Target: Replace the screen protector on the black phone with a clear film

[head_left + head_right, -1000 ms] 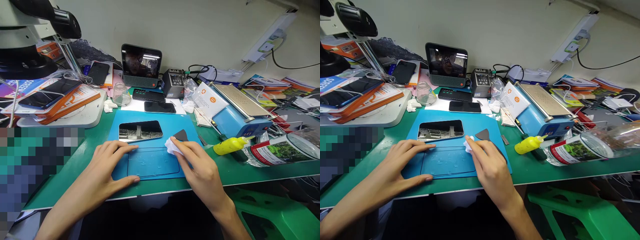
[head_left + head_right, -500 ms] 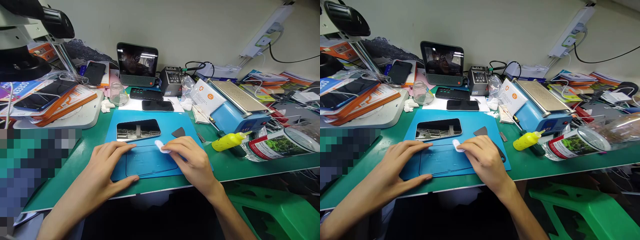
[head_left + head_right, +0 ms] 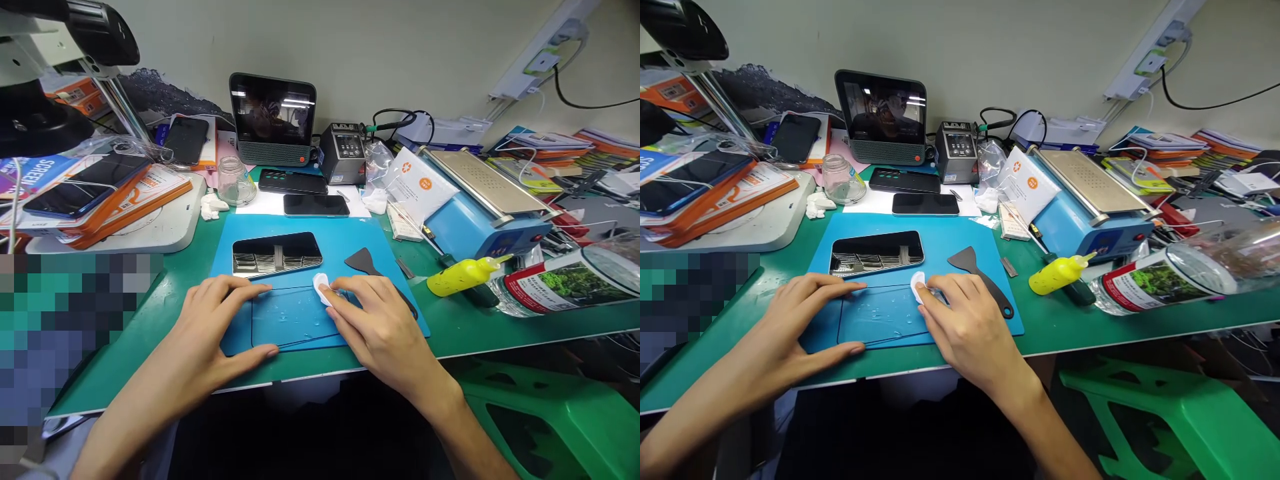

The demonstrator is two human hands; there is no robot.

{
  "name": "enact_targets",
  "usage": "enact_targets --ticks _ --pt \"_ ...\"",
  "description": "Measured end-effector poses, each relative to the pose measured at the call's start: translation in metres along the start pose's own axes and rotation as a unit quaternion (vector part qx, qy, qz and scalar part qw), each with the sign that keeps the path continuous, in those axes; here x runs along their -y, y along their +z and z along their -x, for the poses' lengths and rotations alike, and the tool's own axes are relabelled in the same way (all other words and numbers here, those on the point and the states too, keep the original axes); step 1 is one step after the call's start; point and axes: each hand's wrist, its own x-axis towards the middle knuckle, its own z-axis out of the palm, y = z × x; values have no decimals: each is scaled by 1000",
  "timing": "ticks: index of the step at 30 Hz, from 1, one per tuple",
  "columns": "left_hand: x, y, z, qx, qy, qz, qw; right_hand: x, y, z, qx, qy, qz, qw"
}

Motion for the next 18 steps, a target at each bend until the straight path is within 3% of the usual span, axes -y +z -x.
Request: enact_targets --ticks 7,18 --pt "-2 1 1 -4 4 -51 999 -1 0 -6 31 23 -36 999" --pt "-3 -2 -2 2 36 -77 996 1 3 2 5 25 -55 998"
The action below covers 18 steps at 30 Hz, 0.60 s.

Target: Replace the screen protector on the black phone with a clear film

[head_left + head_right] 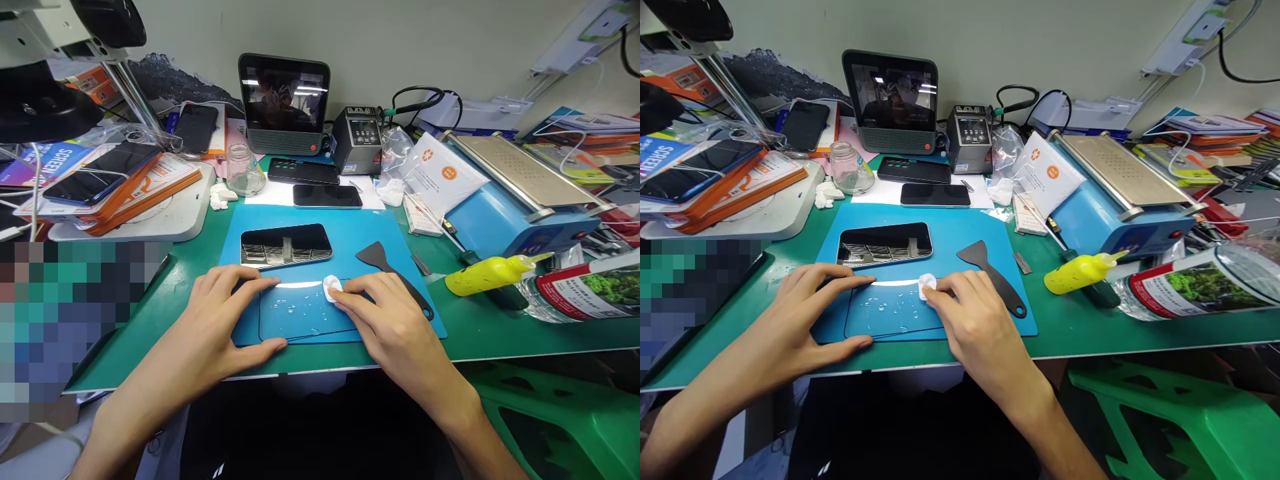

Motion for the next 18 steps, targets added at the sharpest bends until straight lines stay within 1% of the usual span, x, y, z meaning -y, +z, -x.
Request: enact_targets --ticks 6,11,18 --pt "-2 -1 0 15 -15 -4 1000 0 4 -1 1 46 -49 998" --pt "-13 0 0 3 -8 -61 998 -2 7 -1 -10 68 -71 995" --pt "-20 -4 -6 12 61 -69 996 -2 7 -1 -11 66 -72 995"
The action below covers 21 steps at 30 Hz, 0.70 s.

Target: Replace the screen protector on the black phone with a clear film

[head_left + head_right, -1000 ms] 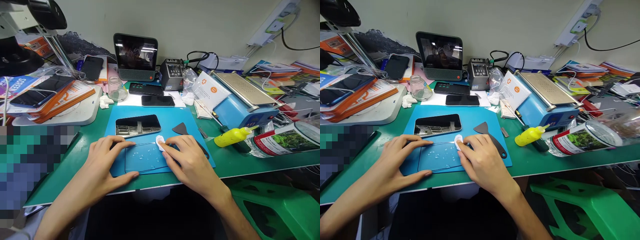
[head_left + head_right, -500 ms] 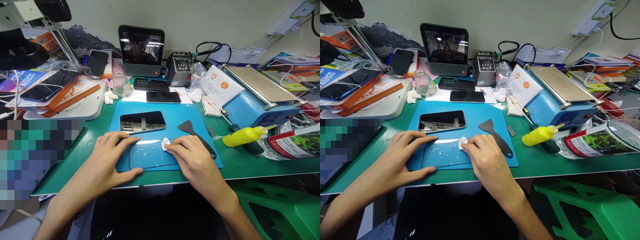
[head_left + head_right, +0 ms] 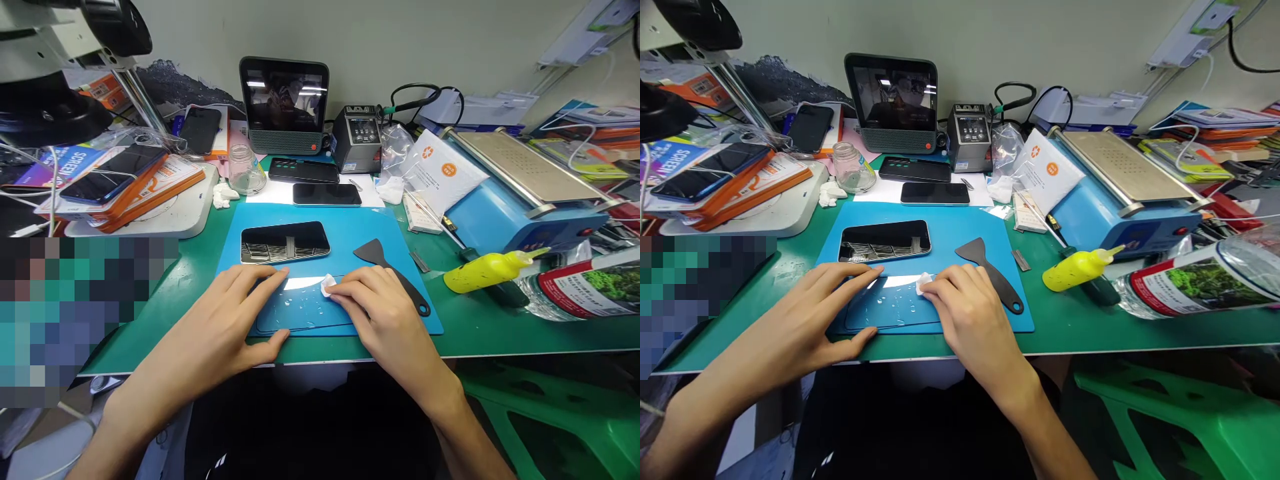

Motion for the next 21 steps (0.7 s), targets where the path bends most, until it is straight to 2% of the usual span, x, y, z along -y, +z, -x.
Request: enact_targets --ticks 8,16,21 --pt "-4 -5 -11 -5 27 -20 999 1 2 1 -11 -16 15 1000" --pt "-8 3 -11 -8 -16 29 999 6 2 1 -19 -40 57 997" --pt "-9 3 -14 -7 -32 66 997 10 -2 8 0 -68 77 995"
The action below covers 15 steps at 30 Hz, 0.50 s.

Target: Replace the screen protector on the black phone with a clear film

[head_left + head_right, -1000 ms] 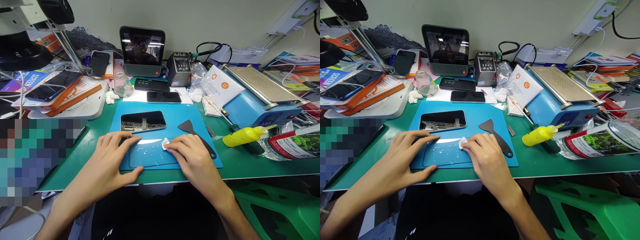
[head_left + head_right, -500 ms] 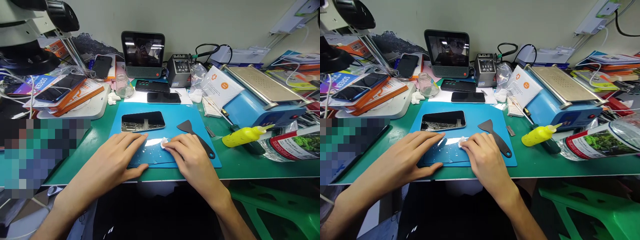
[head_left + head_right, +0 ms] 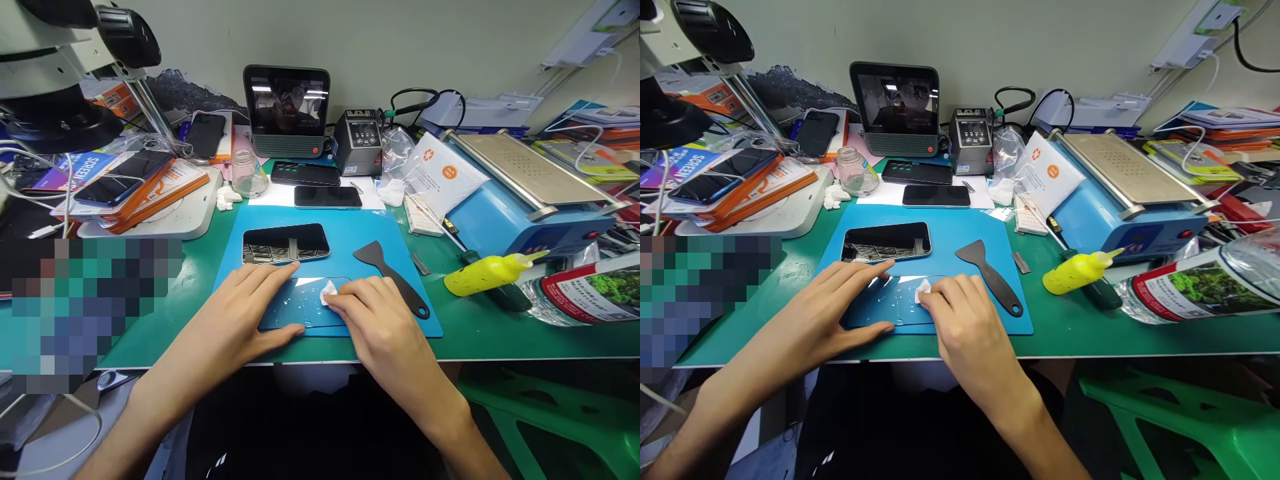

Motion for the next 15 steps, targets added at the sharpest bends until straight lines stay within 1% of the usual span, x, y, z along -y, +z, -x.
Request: enact_targets --ticks 5,9,12,15 --pt "3 4 0 0 -15 23 1000 6 -4 12 9 -4 -25 1000" --pt "7 7 1 -14 -7 28 999 7 -8 19 11 -9 -43 999" --pt "7 8 1 -21 4 15 1000 5 -13 21 23 -18 -68 997" --pt "3 8 3 -24 7 -8 1000 -1 -16 18 33 -16 -108 993"
